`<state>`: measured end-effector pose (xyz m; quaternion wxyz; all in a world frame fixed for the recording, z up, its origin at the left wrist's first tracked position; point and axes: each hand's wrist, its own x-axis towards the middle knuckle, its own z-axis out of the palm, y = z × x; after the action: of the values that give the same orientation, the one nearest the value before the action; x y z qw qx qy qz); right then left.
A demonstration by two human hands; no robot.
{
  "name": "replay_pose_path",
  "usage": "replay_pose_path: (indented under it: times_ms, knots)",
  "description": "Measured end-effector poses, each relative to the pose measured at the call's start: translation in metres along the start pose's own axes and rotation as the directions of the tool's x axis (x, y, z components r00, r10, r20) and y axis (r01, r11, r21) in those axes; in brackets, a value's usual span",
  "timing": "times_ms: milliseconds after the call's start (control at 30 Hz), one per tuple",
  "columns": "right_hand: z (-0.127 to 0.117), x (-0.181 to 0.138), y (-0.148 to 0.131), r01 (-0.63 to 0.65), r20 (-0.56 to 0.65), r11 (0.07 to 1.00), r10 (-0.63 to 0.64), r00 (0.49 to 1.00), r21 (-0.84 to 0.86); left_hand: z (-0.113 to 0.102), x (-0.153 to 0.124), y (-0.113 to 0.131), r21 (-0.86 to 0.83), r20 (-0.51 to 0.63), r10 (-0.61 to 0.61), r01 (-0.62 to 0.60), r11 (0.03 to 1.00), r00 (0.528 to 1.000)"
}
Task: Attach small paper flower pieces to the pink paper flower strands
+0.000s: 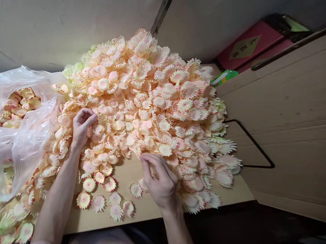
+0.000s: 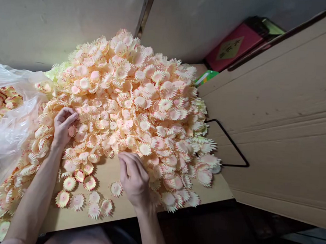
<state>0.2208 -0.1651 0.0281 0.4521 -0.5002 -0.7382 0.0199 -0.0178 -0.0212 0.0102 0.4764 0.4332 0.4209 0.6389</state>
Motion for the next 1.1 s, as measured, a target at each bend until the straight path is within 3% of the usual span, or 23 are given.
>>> replay_pose_path:
  times_ms: [167,267,333,400,500,567,800,900,1000,1100]
  knots:
    - [0.006,0.017,0.004,-0.140,-0.076,0.980,0.152,0.985,0.142,-0.001,-0.002,0.000,0.033,0.003,0.002,-0.002,0.999,1.000]
    - [0.007,0.029,-0.001,-0.132,-0.130,0.985,0.146,0.981,0.113,0.000,-0.003,0.002,0.026,0.006,-0.003,0.003,1.000,1.000]
    - [0.005,0.037,-0.010,-0.091,-0.059,0.993,0.095,0.994,0.075,0.001,-0.004,0.004,0.012,0.005,-0.011,0.011,1.000,1.000]
    - [0.004,0.039,-0.023,-0.057,0.088,0.991,0.047,0.995,0.119,0.002,-0.004,0.006,0.000,0.003,-0.019,0.019,1.000,1.000]
    - [0.008,0.028,-0.038,-0.197,0.405,0.976,0.144,0.903,0.092,0.003,-0.004,0.007,-0.026,0.013,-0.027,0.028,0.999,1.000]
    - [0.016,0.016,-0.043,-0.256,0.484,0.966,0.209,0.850,0.033,0.003,-0.004,0.007,-0.051,0.025,-0.034,0.035,0.998,0.999]
    - [0.041,0.001,-0.044,-0.420,0.460,0.905,0.346,0.818,0.065,0.002,-0.004,0.004,-0.109,0.094,-0.040,0.050,0.993,0.995]
    - [0.043,0.006,-0.043,-0.432,0.410,0.898,0.365,0.836,0.082,0.002,-0.004,0.003,-0.112,0.117,-0.053,0.066,0.992,0.992]
    - [0.042,0.016,-0.037,-0.420,0.267,0.903,0.383,0.884,0.095,0.001,-0.003,0.000,-0.139,0.139,-0.045,0.065,0.988,0.989]
    - [0.042,0.035,-0.027,-0.408,0.037,0.911,0.406,0.913,0.066,0.000,-0.003,-0.002,-0.189,0.188,-0.027,0.063,0.980,0.982]
